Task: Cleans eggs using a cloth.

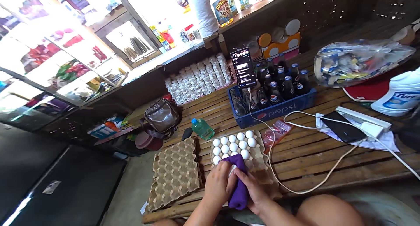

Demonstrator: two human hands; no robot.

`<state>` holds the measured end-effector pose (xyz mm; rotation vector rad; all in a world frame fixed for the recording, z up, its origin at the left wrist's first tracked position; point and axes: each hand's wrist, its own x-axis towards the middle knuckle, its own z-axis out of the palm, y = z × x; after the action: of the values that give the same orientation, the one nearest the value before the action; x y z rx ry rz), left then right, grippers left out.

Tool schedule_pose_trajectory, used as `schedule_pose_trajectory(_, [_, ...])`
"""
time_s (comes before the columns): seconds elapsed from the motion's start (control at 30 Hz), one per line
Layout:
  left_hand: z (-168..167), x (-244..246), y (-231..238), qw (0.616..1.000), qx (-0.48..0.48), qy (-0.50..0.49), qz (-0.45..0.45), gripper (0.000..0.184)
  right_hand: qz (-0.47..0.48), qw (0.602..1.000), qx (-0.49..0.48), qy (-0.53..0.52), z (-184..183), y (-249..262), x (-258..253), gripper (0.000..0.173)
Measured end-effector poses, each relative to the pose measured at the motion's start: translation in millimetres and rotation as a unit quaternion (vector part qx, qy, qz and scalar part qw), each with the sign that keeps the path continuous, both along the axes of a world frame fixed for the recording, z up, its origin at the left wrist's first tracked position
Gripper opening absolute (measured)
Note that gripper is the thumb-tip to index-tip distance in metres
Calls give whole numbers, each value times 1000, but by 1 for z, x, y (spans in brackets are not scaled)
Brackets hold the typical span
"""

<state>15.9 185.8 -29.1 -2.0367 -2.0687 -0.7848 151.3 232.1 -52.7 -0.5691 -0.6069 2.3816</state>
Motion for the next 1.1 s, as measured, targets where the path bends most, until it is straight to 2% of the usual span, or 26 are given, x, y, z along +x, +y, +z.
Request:
schedule_pose_trajectory(0.07, [3,1,2,999,-16,-5,-27,51,-11,999,-28,12,-2,3,0,79])
schedule_pose_trajectory(0.13, [8,0,6,998,-35,-8,-45,51,-13,997,-67,42,-5,6,-1,80])
schedule_pose_trajectory(0.27, [22,-4,21,995,-65,-4,-81,50,-15,984,-130,124,-16,13,-4,66])
schedule_pose_trajectory(0.37, [35,-8,39,994,-55,23,-95,46,-20,978,-120,169,-22,18,-7,59])
schedule_pose_trajectory(0.47, [54,-14,73,991,-27,55,-119,40,-27,981,-120,153,-22,19,-7,58])
schedule_pose_trajectory(0.53, [63,-18,103,987,-32,96,-121,41,-25,981,-129,142,-22,18,-7,61])
schedule_pose_trajectory(0.57, [65,-19,119,985,-33,119,-118,43,-23,981,-138,133,-20,17,-7,58])
schedule_pose_trajectory(0.63, [62,-24,153,980,-25,163,-114,44,-17,981,-160,112,-16,15,-6,44])
schedule_pose_trajectory(0.77, [54,-30,206,968,-52,223,-103,52,-15,977,-183,107,-16,14,-7,40])
schedule_pose_trajectory(0.97, [49,-27,245,959,-57,260,-100,59,-2,976,-183,117,-19,15,-5,54])
schedule_pose_trajectory(1.1, [51,-31,257,956,-60,276,-84,61,-6,972,-203,117,-18,15,-5,52])
